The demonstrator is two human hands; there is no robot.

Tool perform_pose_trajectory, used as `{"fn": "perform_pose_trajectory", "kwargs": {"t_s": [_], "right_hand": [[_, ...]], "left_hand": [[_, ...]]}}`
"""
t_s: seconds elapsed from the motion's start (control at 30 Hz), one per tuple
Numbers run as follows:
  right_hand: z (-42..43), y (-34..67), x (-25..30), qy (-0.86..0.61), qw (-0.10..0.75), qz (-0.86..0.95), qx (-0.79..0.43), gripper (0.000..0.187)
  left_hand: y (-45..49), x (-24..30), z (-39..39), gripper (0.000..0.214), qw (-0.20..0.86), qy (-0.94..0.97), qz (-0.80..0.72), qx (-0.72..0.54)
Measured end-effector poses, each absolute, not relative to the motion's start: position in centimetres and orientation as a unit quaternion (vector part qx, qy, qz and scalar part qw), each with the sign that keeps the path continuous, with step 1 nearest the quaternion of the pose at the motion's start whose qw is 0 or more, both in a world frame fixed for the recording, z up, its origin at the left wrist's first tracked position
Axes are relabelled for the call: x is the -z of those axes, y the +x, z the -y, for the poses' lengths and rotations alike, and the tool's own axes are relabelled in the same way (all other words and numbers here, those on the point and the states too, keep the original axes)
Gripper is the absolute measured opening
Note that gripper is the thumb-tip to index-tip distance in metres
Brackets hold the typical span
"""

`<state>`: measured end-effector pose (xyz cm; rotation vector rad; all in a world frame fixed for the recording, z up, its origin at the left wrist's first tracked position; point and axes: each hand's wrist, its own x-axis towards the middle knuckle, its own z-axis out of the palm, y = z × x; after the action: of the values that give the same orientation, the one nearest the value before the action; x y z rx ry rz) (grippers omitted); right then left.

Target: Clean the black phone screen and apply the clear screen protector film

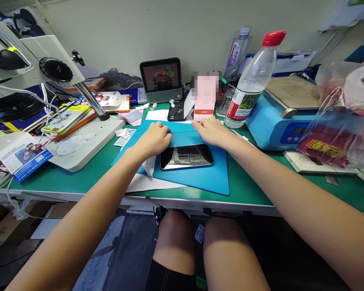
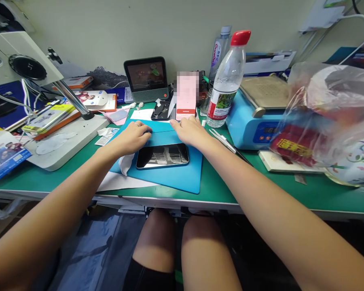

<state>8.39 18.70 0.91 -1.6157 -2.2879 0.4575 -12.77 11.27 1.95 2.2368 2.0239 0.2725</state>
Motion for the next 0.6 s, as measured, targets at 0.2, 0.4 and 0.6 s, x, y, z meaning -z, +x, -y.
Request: {"fn": "perform_pose_trajectory", "kwargs": {"t_s": [0.2, 0.4, 0.6], "right_hand": [[-18.3, 8.0, -1.6, -0.571, 0.145, 0.79, -0.17, 0.064], [-17.9, 8.7, -2.3, -0.53, 0.182, 0.801, -0.21, 0.052], [-16.4, 11.0, -3.3, -0.472, 0.213, 0.804, -0.293, 0.038]], "left_hand": [[-12.3, -2.1, -13.0, 0.036, 0.064, 0.719, -0.683, -0.117], [-12.1, -3.5, -12.5, 0.028, 0.106, 0.696, -0.688, -0.176], [-12.1, -4.8, -10.2, 0.019, 0.146, 0.71, -0.651, -0.227]]}}
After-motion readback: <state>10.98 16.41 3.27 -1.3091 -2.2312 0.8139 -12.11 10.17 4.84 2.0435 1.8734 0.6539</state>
